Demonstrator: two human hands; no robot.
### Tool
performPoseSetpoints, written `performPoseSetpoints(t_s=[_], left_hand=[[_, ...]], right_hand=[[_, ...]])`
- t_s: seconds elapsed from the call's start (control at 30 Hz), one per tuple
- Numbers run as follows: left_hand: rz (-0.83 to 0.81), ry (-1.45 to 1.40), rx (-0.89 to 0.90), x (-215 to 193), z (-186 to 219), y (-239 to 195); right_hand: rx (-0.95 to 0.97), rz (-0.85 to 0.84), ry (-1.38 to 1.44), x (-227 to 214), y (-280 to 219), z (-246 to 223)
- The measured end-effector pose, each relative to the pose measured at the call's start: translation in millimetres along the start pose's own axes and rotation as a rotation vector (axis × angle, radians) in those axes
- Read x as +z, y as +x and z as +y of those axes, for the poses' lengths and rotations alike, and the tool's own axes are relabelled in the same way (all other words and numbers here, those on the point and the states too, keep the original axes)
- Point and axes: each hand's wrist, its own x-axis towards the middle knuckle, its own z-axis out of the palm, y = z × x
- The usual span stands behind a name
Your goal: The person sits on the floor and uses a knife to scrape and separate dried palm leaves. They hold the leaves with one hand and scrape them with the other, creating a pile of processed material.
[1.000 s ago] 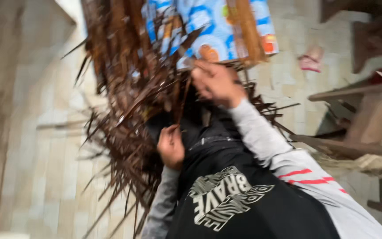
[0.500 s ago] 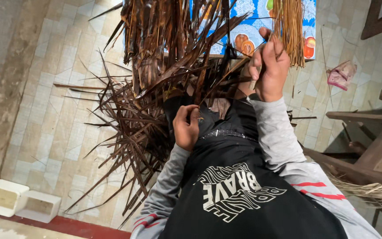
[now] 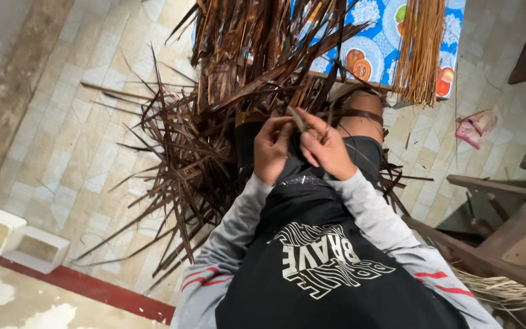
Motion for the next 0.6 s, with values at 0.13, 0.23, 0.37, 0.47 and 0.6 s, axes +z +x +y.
performPoseSetpoints(t_s=[0.13, 0.23, 0.37, 0.47, 0.6], left_hand=[[-0.023, -0.042, 0.005, 2, -12, -3], [-0.075, 0.002, -0.008, 0, -10, -18], [-0.069, -0.040, -0.043, 3, -8, -21], [-0.066, -0.096, -0.041, 5, -27, -10], [-0.093, -0.072, -0.063, 4, -35, -4]], right_hand=[[0.010, 0.005, 0.073, -2, 14, -9], [-0.037, 0.064, 0.013, -16, 37, -47], [-0.013, 0.092, 0.194, -25, 47, -65], [0.052, 0.037, 0.168, 3, 21, -47], [0.120, 0.083, 0.063, 0, 1, -13]])
